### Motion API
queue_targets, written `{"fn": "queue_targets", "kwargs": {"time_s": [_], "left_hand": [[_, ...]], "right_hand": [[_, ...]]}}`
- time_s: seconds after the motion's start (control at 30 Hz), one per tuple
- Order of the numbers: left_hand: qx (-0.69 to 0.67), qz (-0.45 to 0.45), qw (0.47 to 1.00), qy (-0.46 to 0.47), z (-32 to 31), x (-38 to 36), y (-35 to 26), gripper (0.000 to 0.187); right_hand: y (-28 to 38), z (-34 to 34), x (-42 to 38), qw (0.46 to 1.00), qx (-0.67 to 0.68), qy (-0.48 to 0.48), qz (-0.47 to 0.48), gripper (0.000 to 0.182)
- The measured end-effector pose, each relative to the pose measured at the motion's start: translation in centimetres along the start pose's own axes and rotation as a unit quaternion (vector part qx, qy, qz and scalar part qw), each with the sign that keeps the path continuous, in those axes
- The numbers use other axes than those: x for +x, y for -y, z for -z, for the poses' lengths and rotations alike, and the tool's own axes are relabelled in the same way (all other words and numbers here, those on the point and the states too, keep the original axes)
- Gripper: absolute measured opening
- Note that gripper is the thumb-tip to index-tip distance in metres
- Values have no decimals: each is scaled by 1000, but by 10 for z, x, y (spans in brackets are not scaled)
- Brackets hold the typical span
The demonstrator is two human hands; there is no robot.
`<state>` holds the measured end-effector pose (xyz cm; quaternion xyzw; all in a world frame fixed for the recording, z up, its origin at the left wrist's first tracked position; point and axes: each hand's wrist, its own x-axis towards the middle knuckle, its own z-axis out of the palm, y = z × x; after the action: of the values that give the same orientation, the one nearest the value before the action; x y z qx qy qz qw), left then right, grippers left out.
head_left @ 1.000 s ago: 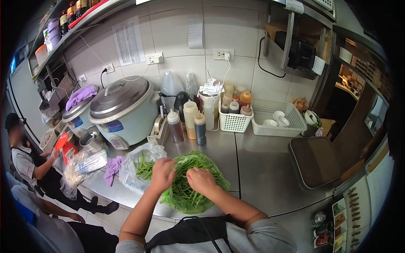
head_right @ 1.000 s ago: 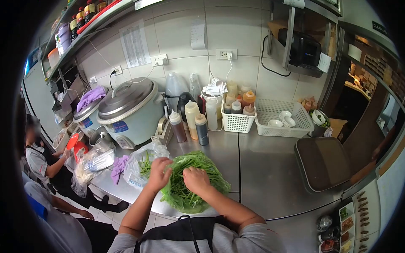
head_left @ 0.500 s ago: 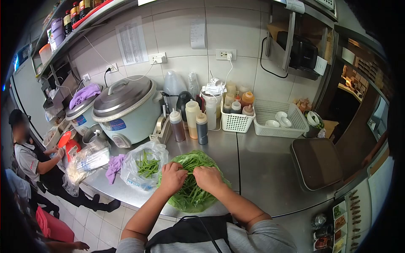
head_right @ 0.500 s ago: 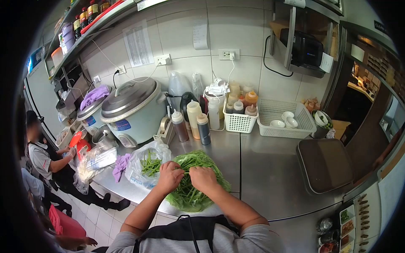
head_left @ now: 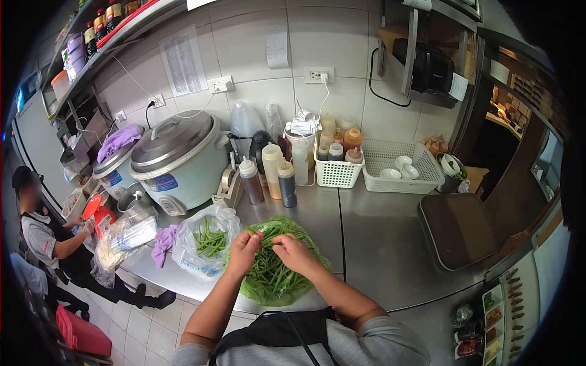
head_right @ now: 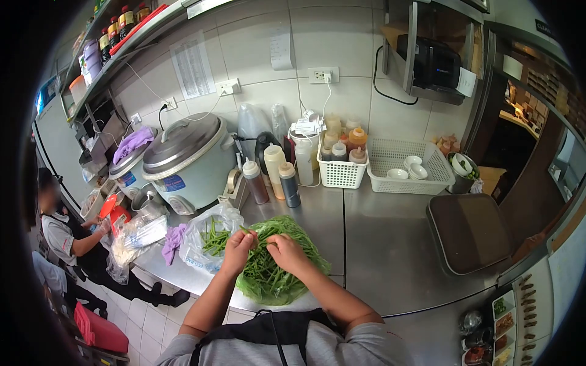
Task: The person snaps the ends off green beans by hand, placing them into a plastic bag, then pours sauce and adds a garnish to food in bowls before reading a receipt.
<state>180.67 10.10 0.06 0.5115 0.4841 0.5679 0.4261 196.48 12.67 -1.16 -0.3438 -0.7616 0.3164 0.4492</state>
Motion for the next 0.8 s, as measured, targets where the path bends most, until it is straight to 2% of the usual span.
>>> {"fn": "queue_targets", "kwargs": {"time_s": [0.17,0.27,0.43,0.47,0.5,0.6,0.67,0.73,0.8], "left_hand": [[-135,37,990,-8,-7,-4,-23,10],[-151,14,988,-11,-7,-4,-25,10],[-210,9,978,-18,-13,-6,-19,10],[-203,39,978,-24,-13,-5,-19,11],[-239,37,970,-27,-17,-7,-23,11],[-302,78,950,2,-12,-7,-31,9],[-302,92,949,23,-7,-8,-31,7],[-317,49,947,31,-4,-9,-27,7],[-336,39,940,52,3,-10,-21,8]], "right_hand": [[-3,-17,-1,993,101,42,40,21],[-6,-17,0,980,156,101,-66,20],[-10,-28,-6,937,284,163,-119,15],[-10,-31,-8,925,302,192,-128,15],[-3,-27,-7,919,317,196,-125,16],[12,-21,-5,866,410,168,-231,16],[18,-18,-3,851,432,162,-252,17],[20,-16,-3,813,493,166,-261,17],[21,-18,-1,807,505,160,-259,17]]}}
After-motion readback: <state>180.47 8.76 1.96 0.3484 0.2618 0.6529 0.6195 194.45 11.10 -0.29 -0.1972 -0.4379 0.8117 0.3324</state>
